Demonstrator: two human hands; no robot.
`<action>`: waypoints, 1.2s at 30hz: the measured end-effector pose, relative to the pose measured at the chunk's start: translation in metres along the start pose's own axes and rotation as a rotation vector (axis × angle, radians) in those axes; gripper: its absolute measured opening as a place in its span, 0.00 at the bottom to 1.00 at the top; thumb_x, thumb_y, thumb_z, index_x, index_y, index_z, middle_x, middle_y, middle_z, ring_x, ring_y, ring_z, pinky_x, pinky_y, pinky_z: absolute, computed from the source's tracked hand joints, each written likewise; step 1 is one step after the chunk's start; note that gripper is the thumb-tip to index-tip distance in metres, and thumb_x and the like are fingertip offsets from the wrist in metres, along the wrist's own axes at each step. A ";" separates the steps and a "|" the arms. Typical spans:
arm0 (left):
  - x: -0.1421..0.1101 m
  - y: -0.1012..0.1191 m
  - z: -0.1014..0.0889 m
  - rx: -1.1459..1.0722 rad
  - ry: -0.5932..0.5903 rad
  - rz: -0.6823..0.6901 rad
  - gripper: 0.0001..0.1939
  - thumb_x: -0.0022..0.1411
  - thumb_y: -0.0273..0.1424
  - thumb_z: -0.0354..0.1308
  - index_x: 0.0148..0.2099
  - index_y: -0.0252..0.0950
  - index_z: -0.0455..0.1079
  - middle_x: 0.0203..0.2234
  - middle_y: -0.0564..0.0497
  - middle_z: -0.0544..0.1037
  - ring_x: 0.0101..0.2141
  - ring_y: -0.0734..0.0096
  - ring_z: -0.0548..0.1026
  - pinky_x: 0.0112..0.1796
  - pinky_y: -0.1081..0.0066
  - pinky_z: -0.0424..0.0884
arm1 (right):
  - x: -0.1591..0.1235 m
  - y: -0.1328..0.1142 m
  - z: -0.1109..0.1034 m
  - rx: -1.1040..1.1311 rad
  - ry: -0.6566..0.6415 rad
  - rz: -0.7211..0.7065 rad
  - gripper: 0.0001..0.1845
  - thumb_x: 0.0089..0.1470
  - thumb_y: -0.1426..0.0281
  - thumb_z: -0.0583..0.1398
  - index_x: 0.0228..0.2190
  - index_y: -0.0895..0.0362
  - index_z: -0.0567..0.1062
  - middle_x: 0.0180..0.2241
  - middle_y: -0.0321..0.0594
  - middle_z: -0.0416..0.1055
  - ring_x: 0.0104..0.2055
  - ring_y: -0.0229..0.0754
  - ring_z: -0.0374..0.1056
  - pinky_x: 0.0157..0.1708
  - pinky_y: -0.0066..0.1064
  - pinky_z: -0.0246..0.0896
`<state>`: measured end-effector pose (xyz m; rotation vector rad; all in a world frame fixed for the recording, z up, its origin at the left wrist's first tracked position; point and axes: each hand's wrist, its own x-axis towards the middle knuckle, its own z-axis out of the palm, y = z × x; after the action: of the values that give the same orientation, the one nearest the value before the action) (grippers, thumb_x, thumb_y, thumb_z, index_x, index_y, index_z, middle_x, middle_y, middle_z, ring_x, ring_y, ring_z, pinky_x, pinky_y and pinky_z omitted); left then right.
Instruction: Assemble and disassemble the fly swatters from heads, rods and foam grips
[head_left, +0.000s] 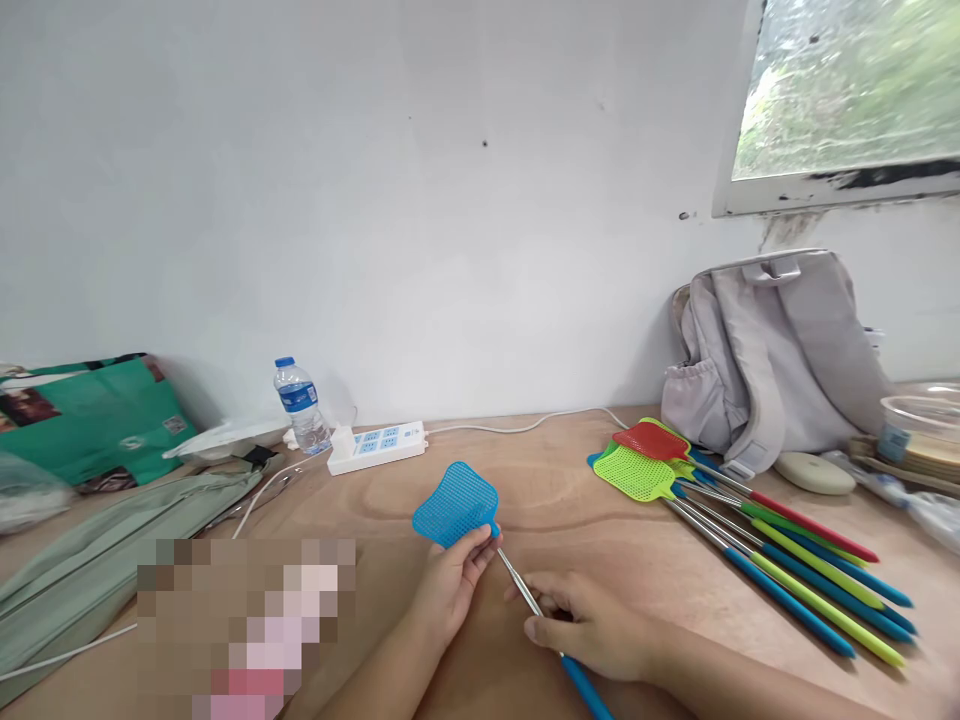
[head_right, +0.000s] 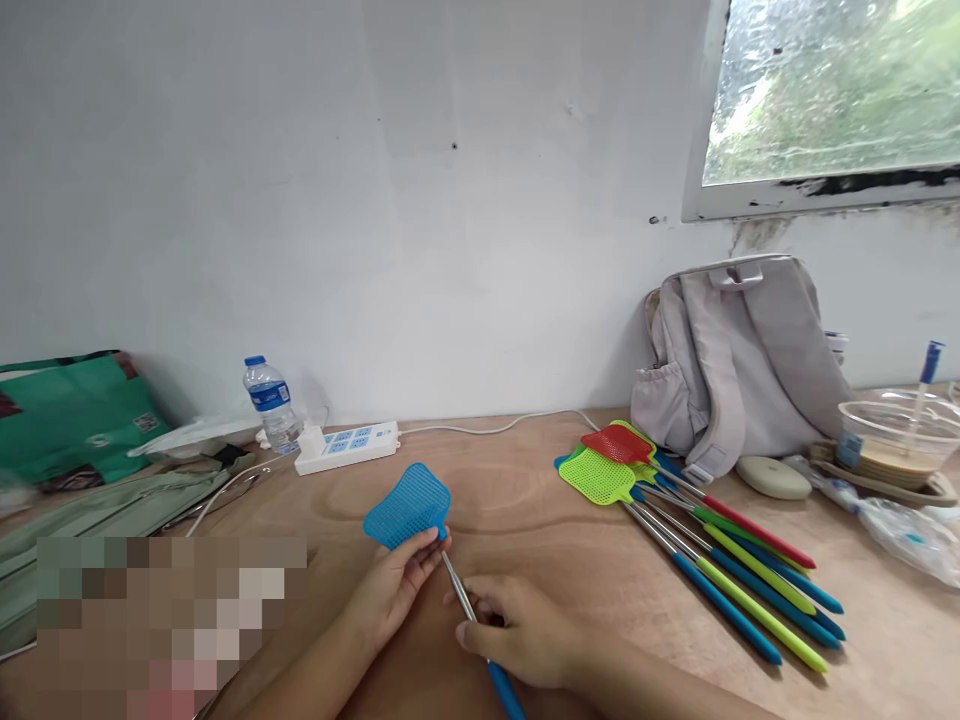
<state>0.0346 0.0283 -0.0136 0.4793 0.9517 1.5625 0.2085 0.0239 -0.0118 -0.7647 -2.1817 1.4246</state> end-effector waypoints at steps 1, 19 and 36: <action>0.000 -0.001 -0.001 -0.001 -0.016 -0.013 0.08 0.45 0.15 0.61 0.25 0.31 0.68 0.22 0.49 0.77 0.26 0.71 0.76 0.34 0.71 0.75 | 0.000 0.001 0.000 0.003 0.018 -0.005 0.12 0.50 0.70 0.55 0.38 0.56 0.71 0.19 0.29 0.54 0.22 0.33 0.51 0.22 0.25 0.45; -0.005 0.004 -0.005 0.127 -0.142 -0.161 0.07 0.43 0.20 0.66 0.27 0.29 0.72 0.24 0.48 0.78 0.27 0.71 0.76 0.34 0.72 0.74 | -0.003 -0.002 -0.006 0.019 -0.022 0.032 0.11 0.54 0.64 0.52 0.33 0.58 0.70 0.22 0.30 0.54 0.24 0.33 0.53 0.24 0.24 0.49; -0.017 0.004 0.001 0.225 -0.286 -0.145 0.13 0.41 0.30 0.70 0.30 0.31 0.72 0.27 0.48 0.78 0.31 0.70 0.75 0.37 0.70 0.72 | 0.000 0.010 -0.008 0.235 -0.064 -0.026 0.25 0.54 0.51 0.49 0.36 0.61 0.68 0.14 0.27 0.56 0.16 0.30 0.50 0.19 0.23 0.47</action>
<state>0.0366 0.0128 -0.0070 0.7533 0.9215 1.2237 0.2155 0.0327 -0.0182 -0.6127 -2.0142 1.6752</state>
